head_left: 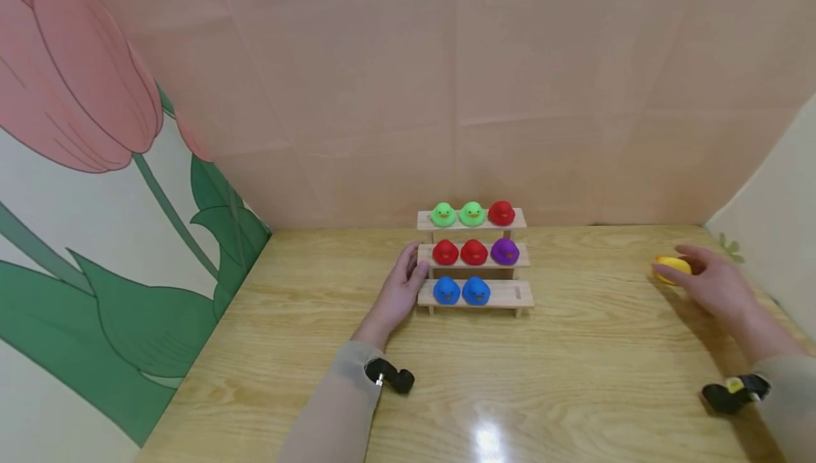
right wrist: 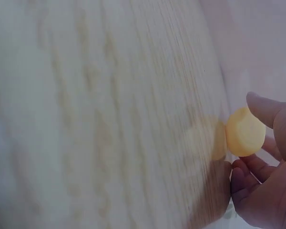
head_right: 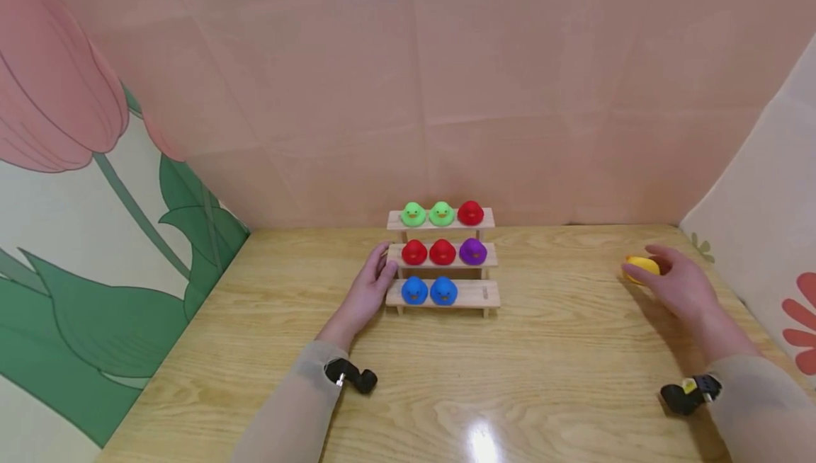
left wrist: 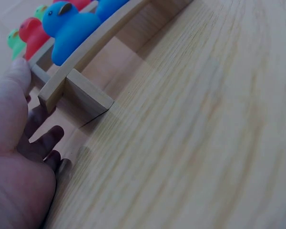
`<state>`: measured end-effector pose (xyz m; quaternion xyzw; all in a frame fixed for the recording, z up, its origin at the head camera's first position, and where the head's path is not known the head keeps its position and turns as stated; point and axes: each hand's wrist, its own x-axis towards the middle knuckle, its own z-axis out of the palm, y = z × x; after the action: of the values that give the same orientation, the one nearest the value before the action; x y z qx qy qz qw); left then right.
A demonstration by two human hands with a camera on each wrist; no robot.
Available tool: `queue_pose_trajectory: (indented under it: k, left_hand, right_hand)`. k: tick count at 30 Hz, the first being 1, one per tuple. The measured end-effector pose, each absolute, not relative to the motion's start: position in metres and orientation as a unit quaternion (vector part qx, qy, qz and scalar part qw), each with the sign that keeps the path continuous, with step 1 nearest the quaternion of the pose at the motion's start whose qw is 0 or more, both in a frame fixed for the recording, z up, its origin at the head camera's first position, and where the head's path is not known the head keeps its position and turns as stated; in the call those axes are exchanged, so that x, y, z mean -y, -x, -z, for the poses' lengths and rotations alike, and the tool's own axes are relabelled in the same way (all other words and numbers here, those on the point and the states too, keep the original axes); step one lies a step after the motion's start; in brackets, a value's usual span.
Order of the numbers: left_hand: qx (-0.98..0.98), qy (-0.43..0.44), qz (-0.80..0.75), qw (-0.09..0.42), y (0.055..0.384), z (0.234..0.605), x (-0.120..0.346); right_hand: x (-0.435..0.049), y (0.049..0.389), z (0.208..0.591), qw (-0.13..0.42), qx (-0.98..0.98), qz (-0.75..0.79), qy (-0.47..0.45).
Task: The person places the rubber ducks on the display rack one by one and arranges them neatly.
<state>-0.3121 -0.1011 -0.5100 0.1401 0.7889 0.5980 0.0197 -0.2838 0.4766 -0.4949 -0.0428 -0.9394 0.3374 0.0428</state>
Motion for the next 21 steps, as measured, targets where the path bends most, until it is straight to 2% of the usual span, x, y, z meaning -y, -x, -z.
queue_pose_trajectory:
  k: [21]
  left_hand:
    - [-0.792,-0.143,-0.594,0.016,0.313,0.511,0.1]
  right_hand:
    - [-0.464,0.286,0.5,0.082,0.944,-0.316,0.041]
